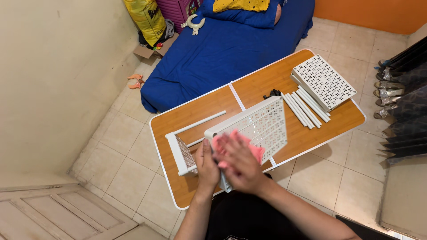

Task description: The person assembles a white plastic shelving unit on a wooden table. They connect white rods to a frame, insert perforated panels, and wipe the surfaces with a pink cloth. The person handles multiple components including rods, panels, and connectors.

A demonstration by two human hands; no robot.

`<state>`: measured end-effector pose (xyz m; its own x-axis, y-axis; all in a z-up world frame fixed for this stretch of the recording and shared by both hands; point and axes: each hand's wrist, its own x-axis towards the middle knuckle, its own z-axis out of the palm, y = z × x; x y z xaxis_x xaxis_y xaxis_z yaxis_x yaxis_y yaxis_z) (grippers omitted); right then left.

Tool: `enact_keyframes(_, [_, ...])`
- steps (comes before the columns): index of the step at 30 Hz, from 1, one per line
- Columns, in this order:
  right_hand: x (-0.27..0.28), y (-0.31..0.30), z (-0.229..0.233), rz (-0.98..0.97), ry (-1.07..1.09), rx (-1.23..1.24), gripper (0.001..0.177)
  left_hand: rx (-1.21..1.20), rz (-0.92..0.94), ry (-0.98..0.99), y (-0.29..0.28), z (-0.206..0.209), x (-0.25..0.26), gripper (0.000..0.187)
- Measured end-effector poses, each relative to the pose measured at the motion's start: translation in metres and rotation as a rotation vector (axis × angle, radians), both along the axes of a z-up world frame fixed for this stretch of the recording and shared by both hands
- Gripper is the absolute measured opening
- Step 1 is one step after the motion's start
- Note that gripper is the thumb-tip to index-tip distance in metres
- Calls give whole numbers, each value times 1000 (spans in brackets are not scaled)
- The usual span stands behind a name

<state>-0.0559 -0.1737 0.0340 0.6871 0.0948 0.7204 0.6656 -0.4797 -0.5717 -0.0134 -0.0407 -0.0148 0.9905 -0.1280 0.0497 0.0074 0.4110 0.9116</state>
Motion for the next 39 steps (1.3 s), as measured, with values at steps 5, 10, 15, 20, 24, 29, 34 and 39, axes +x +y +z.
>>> enact_keyframes(5, [8, -17, -6, -87, -44, -125, 31, 11, 17, 7, -2, -4, 4, 50])
enact_keyframes(10, [42, -69, -17, -237, -1, 87, 30, -28, 91, -2, -2, 3, 2, 49])
enact_keyframes(15, [69, -119, -22, -433, 133, 199, 35, -1, 91, -3, 3, 11, 3, 48])
enact_keyframes(20, [60, -87, -17, -297, 223, 329, 43, 70, 70, -62, -4, 9, -3, 50])
enact_keyframes(24, [32, -30, -4, -130, 56, 144, 37, 51, 98, -35, -8, 7, -6, 49])
enact_keyframes(29, [0, 10, 9, 172, 38, -87, 43, 31, 197, -15, 13, 14, -5, 48])
enact_keyframes(34, [-17, 25, 3, 297, 41, -127, 39, -161, 275, 46, 40, 18, -4, 51])
enact_keyframes(39, [-11, 27, -11, -16, 29, -80, 37, -189, 305, -16, 55, 15, -1, 52])
